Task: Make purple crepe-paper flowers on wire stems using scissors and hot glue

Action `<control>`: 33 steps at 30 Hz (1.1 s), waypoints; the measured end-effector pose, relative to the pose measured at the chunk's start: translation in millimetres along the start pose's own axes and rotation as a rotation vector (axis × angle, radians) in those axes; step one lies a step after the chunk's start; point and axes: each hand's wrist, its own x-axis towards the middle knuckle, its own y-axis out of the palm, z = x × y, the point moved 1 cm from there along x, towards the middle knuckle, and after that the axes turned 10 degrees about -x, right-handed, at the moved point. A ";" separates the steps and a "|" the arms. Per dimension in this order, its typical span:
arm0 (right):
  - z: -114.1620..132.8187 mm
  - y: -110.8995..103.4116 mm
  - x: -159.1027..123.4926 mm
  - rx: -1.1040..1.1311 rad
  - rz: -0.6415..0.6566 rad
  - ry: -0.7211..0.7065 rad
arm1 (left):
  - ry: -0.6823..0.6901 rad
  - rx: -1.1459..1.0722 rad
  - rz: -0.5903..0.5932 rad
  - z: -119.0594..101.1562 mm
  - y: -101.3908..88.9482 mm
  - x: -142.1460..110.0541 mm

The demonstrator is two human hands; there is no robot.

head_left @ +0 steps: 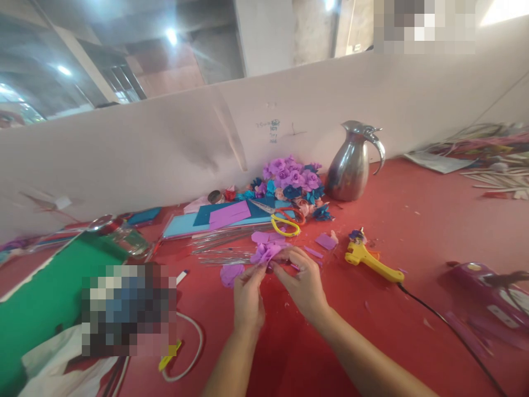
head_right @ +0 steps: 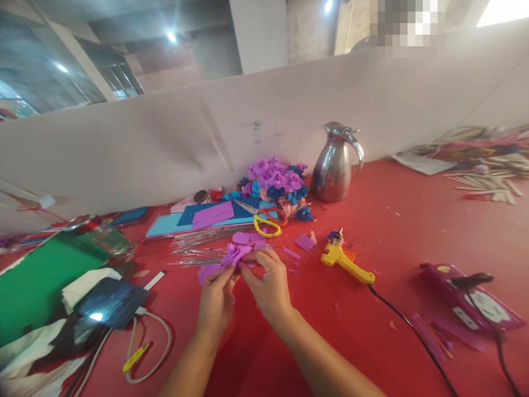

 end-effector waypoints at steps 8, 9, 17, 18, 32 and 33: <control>0.3 -3.2 -1.6 -0.042 -0.053 -0.035 | 0.056 0.141 0.197 -4.5 0.3 -4.3; -0.3 -3.4 -1.8 -0.042 -0.055 -0.036 | 0.056 0.163 0.217 -4.6 -1.0 -3.5; -3.6 -1.7 -3.1 0.056 -0.079 0.042 | 0.082 0.267 0.350 -12.3 -3.8 0.7; -3.5 -1.5 -3.2 0.072 -0.076 0.064 | 0.101 0.291 0.352 -13.8 -3.2 0.3; -0.2 2.0 -7.1 0.173 0.035 0.120 | 0.363 0.370 0.150 -17.2 -9.3 -1.4; 0.9 1.8 -7.2 0.173 0.043 0.115 | 0.385 0.389 0.151 -17.9 -9.2 -1.9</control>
